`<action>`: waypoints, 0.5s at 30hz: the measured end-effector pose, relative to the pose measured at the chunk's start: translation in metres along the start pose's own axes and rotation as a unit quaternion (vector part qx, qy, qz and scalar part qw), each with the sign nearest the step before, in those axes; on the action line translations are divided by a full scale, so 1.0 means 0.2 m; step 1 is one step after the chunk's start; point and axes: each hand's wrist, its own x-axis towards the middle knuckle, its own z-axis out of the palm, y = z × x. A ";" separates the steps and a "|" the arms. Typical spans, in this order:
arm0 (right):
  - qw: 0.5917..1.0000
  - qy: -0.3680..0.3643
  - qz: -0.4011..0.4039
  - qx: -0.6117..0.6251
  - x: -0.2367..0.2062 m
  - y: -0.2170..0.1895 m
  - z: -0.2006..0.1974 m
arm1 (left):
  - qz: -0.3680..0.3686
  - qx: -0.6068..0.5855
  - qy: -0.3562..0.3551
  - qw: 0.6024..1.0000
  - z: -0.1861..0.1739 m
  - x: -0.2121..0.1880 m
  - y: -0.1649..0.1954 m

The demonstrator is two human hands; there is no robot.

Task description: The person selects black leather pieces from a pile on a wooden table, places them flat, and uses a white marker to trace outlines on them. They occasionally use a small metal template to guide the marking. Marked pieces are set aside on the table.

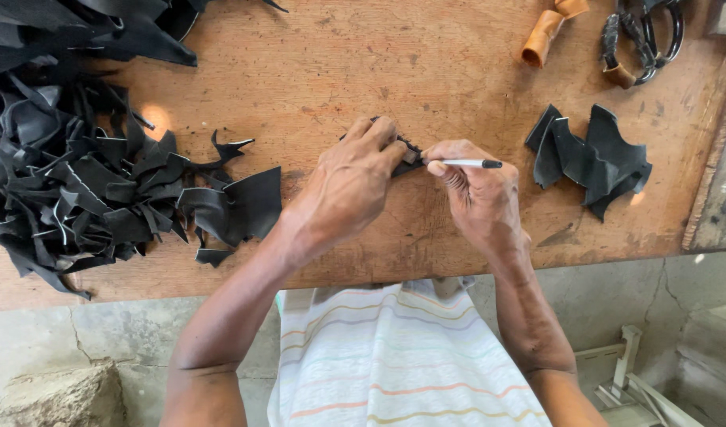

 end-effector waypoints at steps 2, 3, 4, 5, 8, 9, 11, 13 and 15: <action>1.000 0.002 -0.020 -0.008 0.00 0.00 0.00 | -0.017 -0.023 -0.028 0.999 -0.01 0.03 -0.04; 0.999 0.008 -0.036 -0.008 0.01 0.01 0.00 | -0.024 -0.031 -0.044 0.998 -0.01 0.05 -0.06; 0.999 0.013 -0.052 -0.008 0.01 0.01 0.00 | -0.030 -0.038 -0.059 0.997 -0.01 0.06 -0.08; 0.999 0.009 -0.039 -0.004 0.01 0.01 0.00 | -0.013 -0.049 -0.045 0.998 0.00 0.08 -0.10; 1.000 -0.001 -0.014 -0.002 0.00 0.01 0.00 | 0.034 -0.080 -0.018 0.996 0.01 0.11 -0.16; 1.000 0.001 -0.014 -0.010 0.00 0.01 0.00 | 0.050 -0.091 -0.018 0.994 0.01 0.12 -0.19; 1.000 0.000 -0.015 -0.014 0.00 0.00 0.00 | 0.074 -0.103 -0.015 0.992 0.01 0.15 -0.23; 1.000 -0.005 -0.011 -0.010 0.00 -0.01 -0.01 | 0.090 -0.112 -0.014 0.990 0.01 0.17 -0.24; 1.000 -0.011 -0.005 -0.006 0.00 -0.02 -0.01 | 0.082 -0.103 -0.020 0.991 0.01 0.18 -0.25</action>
